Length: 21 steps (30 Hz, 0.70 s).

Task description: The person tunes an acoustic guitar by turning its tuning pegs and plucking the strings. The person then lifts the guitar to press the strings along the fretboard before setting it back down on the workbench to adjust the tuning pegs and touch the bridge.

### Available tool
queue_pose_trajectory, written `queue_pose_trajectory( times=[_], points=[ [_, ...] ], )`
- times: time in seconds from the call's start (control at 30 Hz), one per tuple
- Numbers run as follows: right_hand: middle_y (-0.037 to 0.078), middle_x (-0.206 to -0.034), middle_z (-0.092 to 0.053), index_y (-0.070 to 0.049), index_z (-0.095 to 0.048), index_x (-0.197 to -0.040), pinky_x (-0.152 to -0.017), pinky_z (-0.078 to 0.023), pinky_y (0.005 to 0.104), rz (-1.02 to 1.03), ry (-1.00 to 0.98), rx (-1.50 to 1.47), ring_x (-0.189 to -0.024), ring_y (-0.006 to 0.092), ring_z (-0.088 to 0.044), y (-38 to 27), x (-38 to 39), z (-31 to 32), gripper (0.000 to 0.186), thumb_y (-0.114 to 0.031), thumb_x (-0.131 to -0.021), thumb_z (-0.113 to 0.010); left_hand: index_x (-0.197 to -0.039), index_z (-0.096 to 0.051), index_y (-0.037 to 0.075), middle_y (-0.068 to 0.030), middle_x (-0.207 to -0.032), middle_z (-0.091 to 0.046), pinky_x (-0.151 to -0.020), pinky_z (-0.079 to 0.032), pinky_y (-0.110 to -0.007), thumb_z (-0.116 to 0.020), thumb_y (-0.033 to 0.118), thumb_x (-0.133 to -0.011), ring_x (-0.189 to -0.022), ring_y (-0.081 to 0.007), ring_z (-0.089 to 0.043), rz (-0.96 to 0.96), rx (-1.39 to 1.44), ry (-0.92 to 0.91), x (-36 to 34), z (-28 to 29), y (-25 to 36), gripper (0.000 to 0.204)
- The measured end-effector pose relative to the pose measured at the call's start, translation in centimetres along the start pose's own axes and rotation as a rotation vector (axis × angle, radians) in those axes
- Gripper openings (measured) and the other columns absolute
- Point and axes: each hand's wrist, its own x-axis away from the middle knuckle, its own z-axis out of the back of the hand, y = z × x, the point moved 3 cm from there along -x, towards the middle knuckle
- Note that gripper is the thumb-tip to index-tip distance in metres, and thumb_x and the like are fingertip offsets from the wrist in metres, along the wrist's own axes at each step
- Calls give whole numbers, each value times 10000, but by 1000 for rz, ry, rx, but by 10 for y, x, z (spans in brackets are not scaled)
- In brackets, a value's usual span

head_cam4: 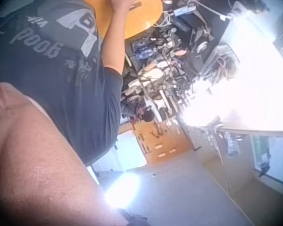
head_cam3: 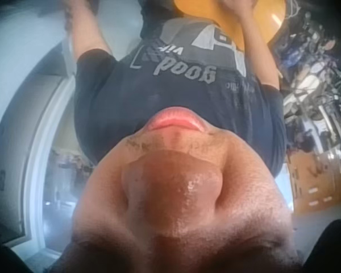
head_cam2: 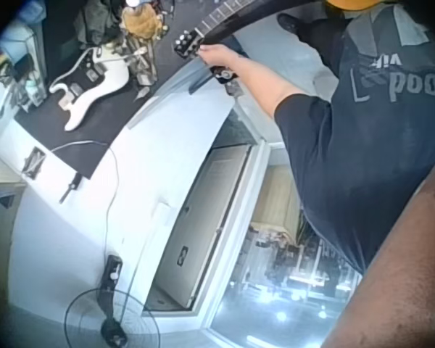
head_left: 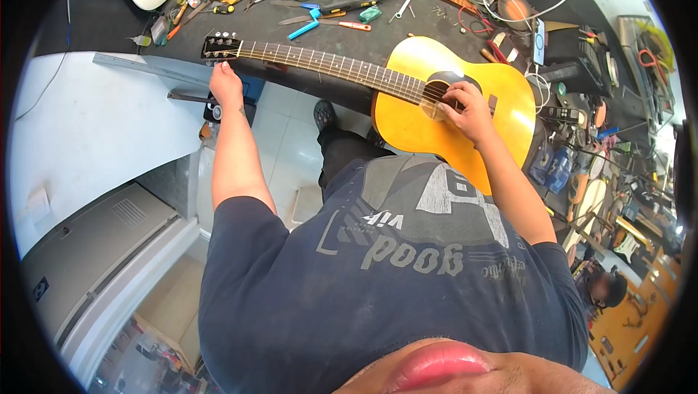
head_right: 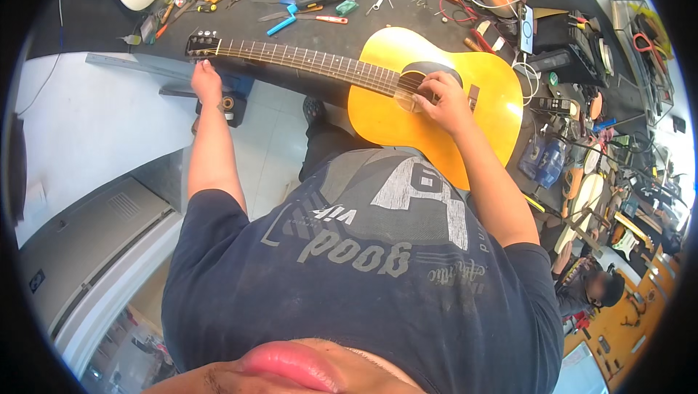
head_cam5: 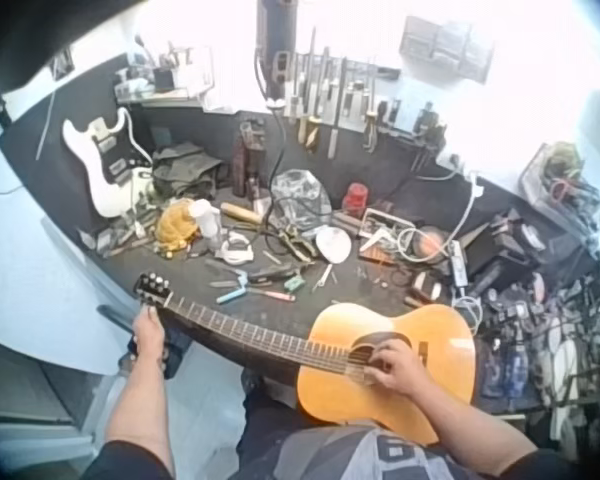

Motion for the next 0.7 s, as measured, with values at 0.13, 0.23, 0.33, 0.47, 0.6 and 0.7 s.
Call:
queue_pose_trajectory(
  times=[0.13, 0.23, 0.33, 0.47, 0.6, 0.7],
  points=[
    [110, -1084, -654, -32, -694, -974, -929, -506, 407, 19, 43, 21, -1047, 314, -629, -4, 3, 4, 233, -140, -807, -814, -978, -689, 5, -125, -823, -722, -703, -528, -418, -573, 299, -1036, -736, -263, -684, 204, 246, -28, 0, -6, 5, 321],
    [114, -1078, -648, -32, -687, -968, -923, -509, 406, 18, 59, 26, -1041, 317, -626, -8, 6, 7, 232, -139, -805, -814, -918, -662, -1, -76, -754, -666, -641, -498, -370, -569, 284, -1039, -659, -207, -620, 379, 449, -57, 0, -9, -5, 323],
    [118, -1079, -643, -33, -679, -976, -919, -511, 407, 10, 79, 30, -1046, 319, -622, -5, 10, 7, 241, -139, -805, -812, -885, -630, 27, -33, -715, -602, -549, -445, -318, -576, 277, -1043, -588, -153, -552, 546, 684, -92, 0, -12, -4, 301],
    [122, -1101, -636, -34, -669, -1005, -916, -513, 406, -7, 79, 34, -1066, 319, -616, -3, 13, 9, 272, -131, -796, -814, -884, -593, 79, 0, -691, -543, -425, -348, -247, -582, 276, -1047, -513, -94, -478, 724, 920, -130, 1, -11, 9, 256],
    [123, -1110, -630, -37, -665, -1011, -911, -514, 408, 28, 63, 88, -1071, 322, -611, -3, 11, 8, 288, -125, -785, -820, -868, -574, 87, 3, -679, -528, -393, -324, -240, -575, 289, -1052, -494, -86, -466, 771, 996, -158, -1, -8, 3, 273],
    [122, -1105, -627, -39, -666, -1014, -903, -513, 409, 20, 68, 78, -1068, 321, -606, -1, 11, 5, 301, -127, -776, -828, -874, -586, 85, -2, -682, -542, -393, -326, -243, -573, 307, -1054, -488, -90, -463, 794, 1011, -139, -1, -6, 4, 286]
  ],
)
